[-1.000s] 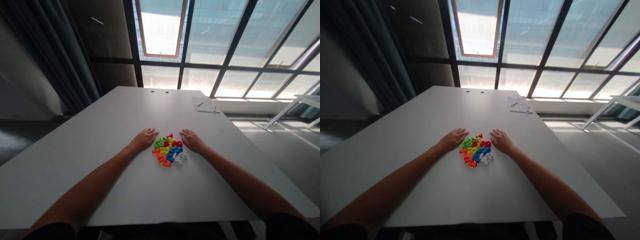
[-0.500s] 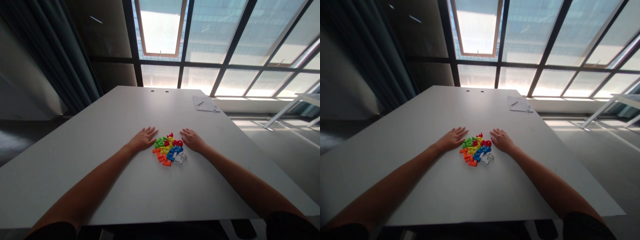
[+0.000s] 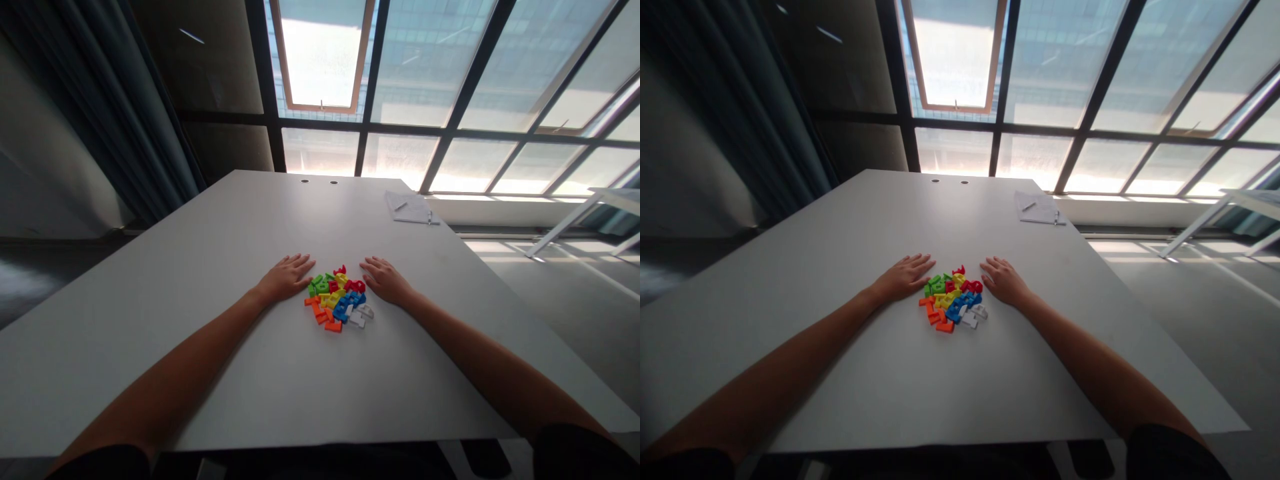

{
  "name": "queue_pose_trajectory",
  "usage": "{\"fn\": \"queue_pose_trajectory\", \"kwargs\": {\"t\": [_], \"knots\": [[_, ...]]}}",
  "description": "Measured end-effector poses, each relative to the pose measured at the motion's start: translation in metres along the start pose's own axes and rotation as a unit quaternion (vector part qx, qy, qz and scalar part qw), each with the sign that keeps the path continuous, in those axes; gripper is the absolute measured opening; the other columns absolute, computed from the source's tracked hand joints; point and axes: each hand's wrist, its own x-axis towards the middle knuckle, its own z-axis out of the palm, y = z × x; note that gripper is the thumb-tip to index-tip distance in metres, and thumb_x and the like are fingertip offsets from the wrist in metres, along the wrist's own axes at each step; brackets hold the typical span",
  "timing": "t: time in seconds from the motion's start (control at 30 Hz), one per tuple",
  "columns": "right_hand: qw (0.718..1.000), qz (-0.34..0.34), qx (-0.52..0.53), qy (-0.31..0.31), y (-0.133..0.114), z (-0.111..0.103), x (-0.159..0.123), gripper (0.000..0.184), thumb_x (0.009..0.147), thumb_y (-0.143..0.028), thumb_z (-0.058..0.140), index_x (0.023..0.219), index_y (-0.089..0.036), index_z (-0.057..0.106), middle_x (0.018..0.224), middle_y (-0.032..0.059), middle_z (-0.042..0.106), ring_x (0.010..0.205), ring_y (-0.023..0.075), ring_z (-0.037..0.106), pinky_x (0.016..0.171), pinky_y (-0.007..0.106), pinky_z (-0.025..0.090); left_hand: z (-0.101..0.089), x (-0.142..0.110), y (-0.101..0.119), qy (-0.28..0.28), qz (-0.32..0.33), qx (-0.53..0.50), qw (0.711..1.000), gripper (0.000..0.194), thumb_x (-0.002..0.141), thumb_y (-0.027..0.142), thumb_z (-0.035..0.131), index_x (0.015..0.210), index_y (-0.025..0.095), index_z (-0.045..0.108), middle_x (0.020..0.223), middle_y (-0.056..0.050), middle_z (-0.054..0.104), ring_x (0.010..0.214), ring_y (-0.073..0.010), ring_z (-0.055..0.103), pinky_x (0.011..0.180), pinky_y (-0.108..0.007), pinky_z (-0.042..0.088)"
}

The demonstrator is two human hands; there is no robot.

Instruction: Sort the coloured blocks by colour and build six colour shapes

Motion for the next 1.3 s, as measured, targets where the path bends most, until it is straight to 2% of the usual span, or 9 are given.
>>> {"fn": "queue_pose_trajectory", "kwargs": {"t": [0.13, 0.23, 0.33, 0.4, 0.5, 0.7, 0.93, 1.1, 1.3], "knots": [[0.997, -0.026, 0.055, 0.054, -0.003, -0.005, -0.001, 0.037, 0.11, -0.03, 0.056, 0.133, -0.023, 0.086, 0.142, 0.0144, 0.082, 0.138, 0.0312, 0.074, 0.126, 0.052, 0.053, 0.0, 0.0, 0.002, 0.02, 0.0, -0.009, 1.0, 0.067, 0.113, 0.065, 0.05, 0.166, 0.027, 0.065, 0.176, -0.015, 0.056, 0.166, -0.038, 0.049, 0.138, -0.06, 0.038], [0.986, -0.077, 0.109, 0.104, -0.009, -0.013, -0.005, 0.034, 0.111, -0.031, 0.055, 0.116, -0.025, 0.088, 0.121, 0.0128, 0.087, 0.12, 0.0293, 0.08, 0.115, 0.049, 0.058, -0.003, -0.001, 0.004, 0.04, 0.002, -0.015, 0.999, 0.063, 0.11, 0.063, 0.054, 0.158, 0.026, 0.072, 0.17, -0.014, 0.062, 0.161, -0.0375, 0.055, 0.136, -0.058, 0.042], [0.975, -0.15, 0.141, 0.087, -0.017, -0.022, -0.009, 0.033, 0.114, -0.039, 0.057, 0.112, -0.027, 0.087, 0.114, 0.012, 0.088, 0.117, 0.0294, 0.079, 0.113, 0.049, 0.058, -0.009, -0.003, 0.008, 0.06, 0.007, -0.022, 0.998, 0.051, 0.108, 0.053, 0.058, 0.147, 0.028, 0.079, 0.16, -0.012, 0.072, 0.15, -0.035, 0.066, 0.13, -0.055, 0.051], [0.973, -0.17, 0.148, 0.058, -0.022, -0.027, -0.01, 0.034, 0.115, -0.044, 0.057, 0.114, -0.028, 0.087, 0.114, 0.0123, 0.087, 0.117, 0.0294, 0.078, 0.113, 0.049, 0.057, -0.015, -0.003, 0.014, 0.069, 0.015, -0.035, 0.997, 0.044, 0.108, 0.046, 0.058, 0.139, 0.029, 0.082, 0.151, -0.01, 0.078, 0.14, -0.0325, 0.073, 0.124, -0.052, 0.055], [0.978, -0.155, 0.132, 0.036, -0.023, -0.03, -0.009, 0.038, 0.116, -0.048, 0.055, 0.119, -0.028, 0.087, 0.118, 0.0133, 0.086, 0.12, 0.0302, 0.076, 0.114, 0.05, 0.056, -0.022, -0.003, 0.025, 0.085, 0.035, -0.062, 0.994, 0.038, 0.108, 0.041, 0.057, 0.134, 0.03, 0.083, 0.141, -0.007, 0.083, 0.13, -0.0297, 0.077, 0.12, -0.05, 0.057], [0.988, -0.119, 0.081, 0.053, -0.012, -0.028, -0.008, 0.039, 0.117, -0.049, 0.055, 0.121, -0.027, 0.086, 0.124, 0.0138, 0.086, 0.124, 0.0316, 0.075, 0.115, 0.05, 0.051, -0.022, -0.002, 0.046, 0.084, 0.081, -0.088, 0.989, 0.038, 0.113, 0.044, 0.054, 0.131, 0.03, 0.083, 0.139, -0.007, 0.083, 0.129, -0.029, 0.077, 0.118, -0.049, 0.057], [0.995, -0.075, 0.047, 0.055, -0.003, -0.023, -0.003, 0.034, 0.115, -0.045, 0.06, 0.124, -0.026, 0.085, 0.123, 0.0143, 0.086, 0.123, 0.0318, 0.074, 0.114, 0.049, 0.052, -0.022, -0.001, 0.041, 0.096, 0.094, -0.119, 0.984, 0.041, 0.116, 0.05, 0.05, 0.132, 0.03, 0.083, 0.138, -0.008, 0.084, 0.129, -0.0279, 0.077, 0.118, -0.048, 0.057], [0.999, -0.026, 0.009, 0.045, 0.005, -0.021, 0.019, 0.029, 0.114, -0.036, 0.061, 0.128, -0.024, 0.083, 0.127, 0.0135, 0.086, 0.126, 0.0331, 0.074, 0.112, 0.049, 0.053, -0.021, 0.001, 0.033, 0.123, 0.058, -0.11, 0.985, 0.039, 0.114, 0.046, 0.051, 0.128, 0.028, 0.084, 0.133, -0.008, 0.086, 0.127, -0.0294, 0.078, 0.116, -0.051, 0.057], [0.999, 0.006, -0.035, 0.015, 0.012, -0.017, 0.066, 0.029, 0.109, -0.038, 0.07, 0.131, -0.023, 0.082, 0.13, 0.0137, 0.085, 0.129, 0.0343, 0.073, 0.113, 0.048, 0.052, -0.016, 0.001, 0.034, 0.122, 0.027, -0.116, 0.985, 0.038, 0.113, 0.044, 0.053, 0.126, 0.028, 0.084, 0.128, -0.008, 0.086, 0.122, -0.03, 0.078, 0.114, -0.051, 0.059]]}}
